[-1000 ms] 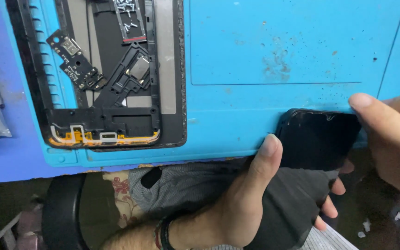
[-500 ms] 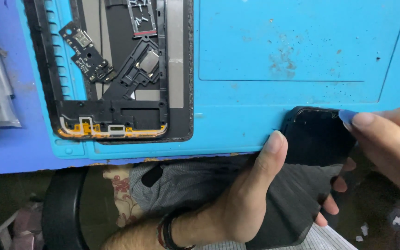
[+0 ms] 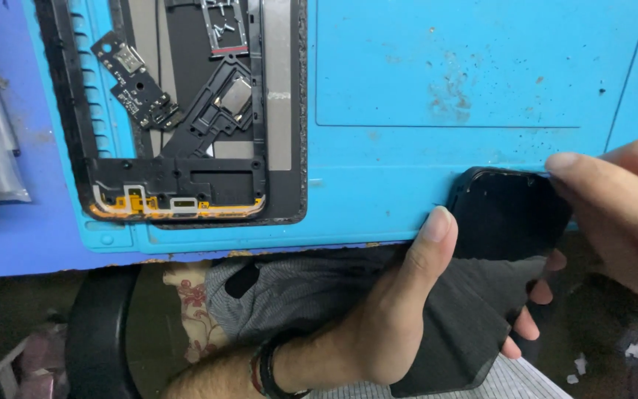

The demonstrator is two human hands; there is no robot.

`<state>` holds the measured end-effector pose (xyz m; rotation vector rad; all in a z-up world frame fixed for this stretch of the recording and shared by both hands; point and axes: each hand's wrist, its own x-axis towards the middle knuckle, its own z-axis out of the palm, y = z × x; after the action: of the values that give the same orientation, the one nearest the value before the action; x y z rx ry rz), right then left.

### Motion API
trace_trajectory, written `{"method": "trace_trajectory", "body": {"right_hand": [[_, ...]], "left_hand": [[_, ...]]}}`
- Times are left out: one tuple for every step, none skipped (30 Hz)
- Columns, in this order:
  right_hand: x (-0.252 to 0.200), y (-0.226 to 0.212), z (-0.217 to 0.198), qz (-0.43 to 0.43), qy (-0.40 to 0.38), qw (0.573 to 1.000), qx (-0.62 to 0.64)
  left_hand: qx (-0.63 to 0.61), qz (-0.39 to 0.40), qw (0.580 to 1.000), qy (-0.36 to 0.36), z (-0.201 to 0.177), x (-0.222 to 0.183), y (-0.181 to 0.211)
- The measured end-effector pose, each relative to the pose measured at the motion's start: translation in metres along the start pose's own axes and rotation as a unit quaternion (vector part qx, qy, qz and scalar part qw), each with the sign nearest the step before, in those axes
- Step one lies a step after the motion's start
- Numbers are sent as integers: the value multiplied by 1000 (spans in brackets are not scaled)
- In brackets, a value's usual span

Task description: Using a plastic prying tool to separate a smartphone screen from its frame.

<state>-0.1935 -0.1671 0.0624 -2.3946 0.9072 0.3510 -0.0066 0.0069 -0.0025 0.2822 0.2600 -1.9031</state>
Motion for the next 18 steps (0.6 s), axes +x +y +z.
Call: {"method": "trace_trajectory", "body": {"right_hand": [[7,-7,-4,-54,16,997,-51],[7,-8,-8,-54,17,997,-52],[6,-8,-13,-75,-27,996,-36],[6,-9,-17,-95,-71,993,-20],[11,-16,-15,-95,-71,993,-20],[17,-24,-14,-84,-23,995,-43],[22,-31,-12,-72,25,995,-66],[24,-34,-14,-72,25,995,-66],[26,-37,-16,-115,35,988,-93],[28,-39,-18,-158,45,979,-120],[25,-41,-17,-158,45,979,-120],[23,-42,-16,-164,60,975,-138],[20,-44,-15,-169,75,970,-156],[21,-43,-16,-170,75,970,-156],[21,-43,-16,-163,65,976,-132],[22,-43,-17,-155,56,980,-108],[19,-40,-16,-156,56,980,-108],[16,-36,-15,-153,49,981,-112]], "left_hand": [[-10,1,1000,-4,-1,0,-1],[-9,1,1000,-5,-2,0,-3],[-21,-3,1000,-8,-3,1,-4],[-33,-6,999,-11,-4,1,-6],[-34,-6,999,-11,-4,0,-5],[-36,-4,999,-11,-3,-1,-4],[-38,-2,999,-11,-3,-1,-4],[-39,-3,999,-11,0,-1,-1],[11,-2,1000,1,3,-1,2],[62,-2,998,14,6,-2,4],[62,-3,998,14,6,-2,3],[34,-2,999,15,6,-2,2],[6,-1,1000,17,5,-2,1],[6,0,1000,17,3,-1,0],[-9,-5,1000,7,0,-1,-2],[-25,-11,1000,-4,-2,-1,-4],[-25,-10,1000,-4,0,-1,-1],[-7,-14,1000,4,2,-1,1]]}}
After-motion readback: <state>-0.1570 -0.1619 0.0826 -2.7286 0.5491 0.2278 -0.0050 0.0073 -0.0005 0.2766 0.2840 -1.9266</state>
